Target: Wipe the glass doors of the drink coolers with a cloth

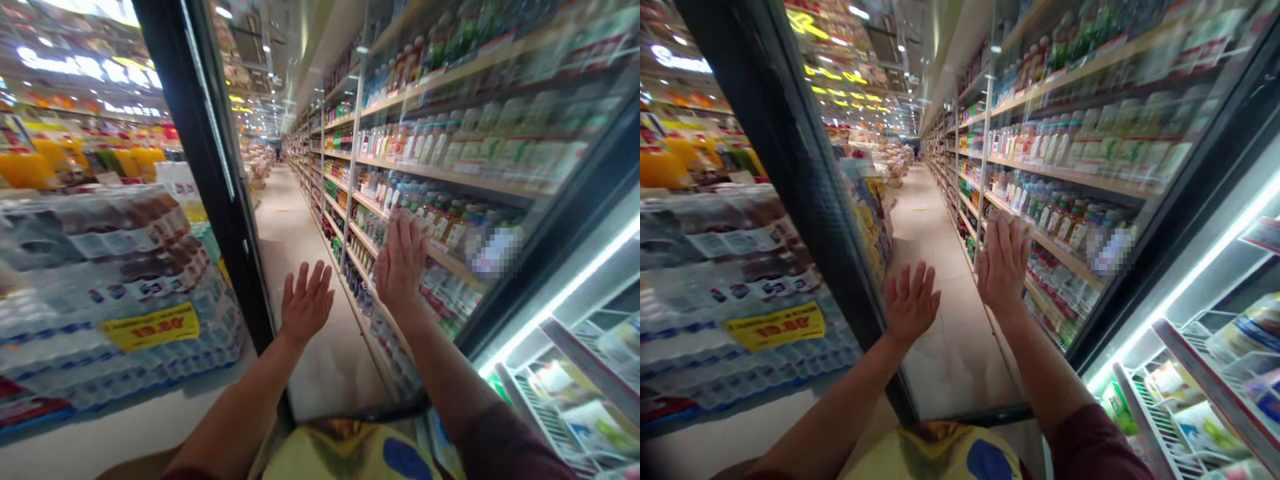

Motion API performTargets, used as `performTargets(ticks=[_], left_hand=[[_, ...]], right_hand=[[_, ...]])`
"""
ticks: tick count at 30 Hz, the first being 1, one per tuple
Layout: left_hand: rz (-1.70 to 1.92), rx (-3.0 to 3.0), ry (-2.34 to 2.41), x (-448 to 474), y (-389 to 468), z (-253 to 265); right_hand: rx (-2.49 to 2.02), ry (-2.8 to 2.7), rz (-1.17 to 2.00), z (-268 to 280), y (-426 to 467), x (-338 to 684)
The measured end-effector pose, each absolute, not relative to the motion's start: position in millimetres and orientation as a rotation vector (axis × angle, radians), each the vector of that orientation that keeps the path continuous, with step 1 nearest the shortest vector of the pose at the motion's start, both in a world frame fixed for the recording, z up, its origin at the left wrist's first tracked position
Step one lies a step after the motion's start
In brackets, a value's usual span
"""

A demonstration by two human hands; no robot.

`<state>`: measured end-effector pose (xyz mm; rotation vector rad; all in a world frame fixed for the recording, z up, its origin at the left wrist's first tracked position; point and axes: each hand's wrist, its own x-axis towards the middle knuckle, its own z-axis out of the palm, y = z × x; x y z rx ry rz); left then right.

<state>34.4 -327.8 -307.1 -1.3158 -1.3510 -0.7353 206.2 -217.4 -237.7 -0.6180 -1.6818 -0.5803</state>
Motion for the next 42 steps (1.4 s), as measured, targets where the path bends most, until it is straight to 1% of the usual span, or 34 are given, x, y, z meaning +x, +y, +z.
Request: performTargets(ticks=[2, 5, 7, 9, 11, 15, 17, 19, 22, 24, 26, 29, 31, 33, 36, 38, 40, 42], left_hand=[[-0.734, -1.318, -1.351, 37.5, -330.9, -306.1], [-0.743, -1.298, -1.347, 41.9, -335.8, -305.0], [-0.743, -1.301, -1.345, 43.9, -338.7, -304.6], [-0.746, -1.313, -1.341, 45.0, -340.7, -304.3], [-0.753, -1.322, -1.334, 45.6, -341.7, -304.3], [-0.756, -1.314, -1.337, 46.7, -342.3, -306.0], [-0.744, -1.312, -1.343, 47.6, -342.6, -307.5], [-0.732, -1.307, -1.348, 48.3, -343.1, -308.6], [-0.733, -1.298, -1.353, 48.1, -343.5, -309.2], [-0.737, -1.296, -1.357, 46.8, -342.9, -308.9], [-0.742, -1.294, -1.356, 45.1, -341.3, -308.2], [-0.739, -1.288, -1.355, 42.3, -337.8, -307.1], [-0.74, -1.29, -1.353, 40.5, -335.3, -307.0], [-0.745, -1.292, -1.356, 38.9, -332.9, -307.6], [-0.744, -1.279, -1.364, 36.9, -330.1, -308.8], [-0.735, -1.273, -1.362, 35.8, -328.6, -308.8], [-0.718, -1.276, -1.355, 34.6, -327.0, -308.1], [-0.695, -1.27, -1.348, 33.0, -325.2, -307.3]], right_hand=[[-0.633, -1.663, -0.596, -246.6, -226.1, 196.9], [-0.544, -1.777, -0.654, -309.7, -242.8, 191.3], [-0.386, -1.885, -0.66, -352.8, -250.1, 195.4], [-0.332, -1.928, -0.671, -370.4, -251.2, 202.1], [-0.371, -1.911, -0.683, -356.1, -247.6, 206.1], [-0.574, -1.773, -0.643, -292.3, -240.9, 198.3], [-0.607, -1.724, -0.622, -284.0, -243.4, 191.4], [-0.592, -1.723, -0.622, -301.2, -248.9, 188.0], [-0.464, -1.805, -0.631, -343.4, -252.5, 193.1], [-0.358, -1.86, -0.644, -354.5, -245.8, 201.9], [-0.353, -1.848, -0.649, -343.5, -231.0, 213.9], [-0.548, -1.724, -0.632, -313.5, -200.6, 235.3], [-0.661, -1.673, -0.636, -311.5, -183.7, 249.4], [-0.695, -1.689, -0.658, -332.3, -175.7, 261.4], [-0.682, -1.749, -0.668, -379.5, -178.5, 271.2], [-0.671, -1.758, -0.663, -393.7, -181.7, 271.1], [-0.681, -1.73, -0.643, -381.9, -180.1, 267.8], [-0.711, -1.687, -0.603, -351.9, -173.7, 264.4]])
